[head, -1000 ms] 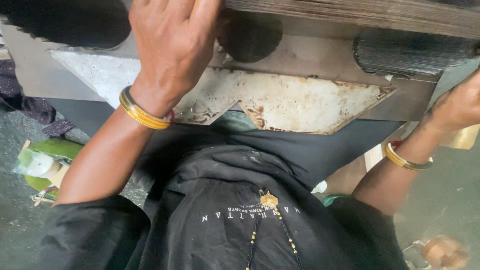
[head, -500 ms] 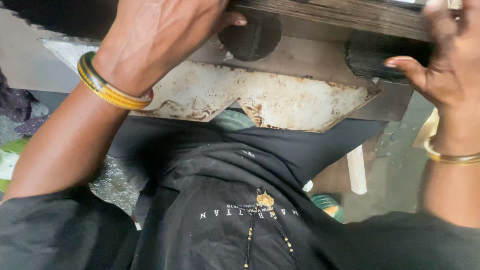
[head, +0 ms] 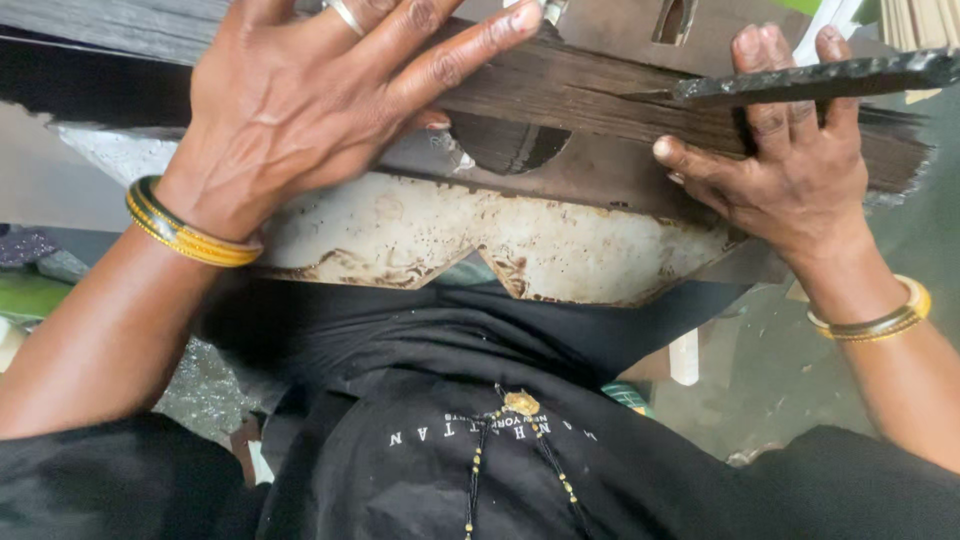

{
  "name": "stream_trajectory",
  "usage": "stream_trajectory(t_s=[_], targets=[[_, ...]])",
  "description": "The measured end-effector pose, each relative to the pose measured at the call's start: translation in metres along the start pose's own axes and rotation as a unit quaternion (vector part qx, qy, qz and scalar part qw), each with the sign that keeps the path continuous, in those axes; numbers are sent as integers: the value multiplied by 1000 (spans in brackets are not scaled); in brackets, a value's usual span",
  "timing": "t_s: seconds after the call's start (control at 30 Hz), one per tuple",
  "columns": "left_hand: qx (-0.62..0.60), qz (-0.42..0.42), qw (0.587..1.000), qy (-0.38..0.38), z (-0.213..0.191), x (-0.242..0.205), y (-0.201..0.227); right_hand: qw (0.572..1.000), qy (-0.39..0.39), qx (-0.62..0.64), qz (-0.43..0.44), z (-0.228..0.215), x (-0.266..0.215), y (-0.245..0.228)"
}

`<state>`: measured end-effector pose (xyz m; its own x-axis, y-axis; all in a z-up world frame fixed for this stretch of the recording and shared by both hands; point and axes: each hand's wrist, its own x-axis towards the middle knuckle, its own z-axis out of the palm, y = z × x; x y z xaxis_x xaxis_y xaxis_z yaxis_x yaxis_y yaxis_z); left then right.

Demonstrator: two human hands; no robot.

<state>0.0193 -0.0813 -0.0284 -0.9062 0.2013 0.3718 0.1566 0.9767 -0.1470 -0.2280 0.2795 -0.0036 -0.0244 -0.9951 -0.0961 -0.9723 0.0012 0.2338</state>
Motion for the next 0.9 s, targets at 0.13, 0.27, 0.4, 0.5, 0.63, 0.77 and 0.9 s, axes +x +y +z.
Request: stream_trajectory(t_s=[0.13,0.27,0.4,0.5,0.63,0.77,0.9], targets=[[57,6,998,29,-2,2,0,996,67,-56,-3,10,2,1],[-171,-43,982,-66,-14,9,9,998,15,-52,21,3,-5,-5],[-116,4,992,41,-14,-26,49,983,136,-52,110,0,2,-59],[-254,-60,965,-17,-2,-47,93,965,92,165,182,2,11,-134],[-281,-137,945,-91,13,-67,108,944,85,248,201,11,32,-197],[-291,-136,943,-89,17,-66,106,927,59,276,247,0,46,-198],[-285,-134,946,-79,20,-67,109,914,61,315,248,-9,49,-191]])
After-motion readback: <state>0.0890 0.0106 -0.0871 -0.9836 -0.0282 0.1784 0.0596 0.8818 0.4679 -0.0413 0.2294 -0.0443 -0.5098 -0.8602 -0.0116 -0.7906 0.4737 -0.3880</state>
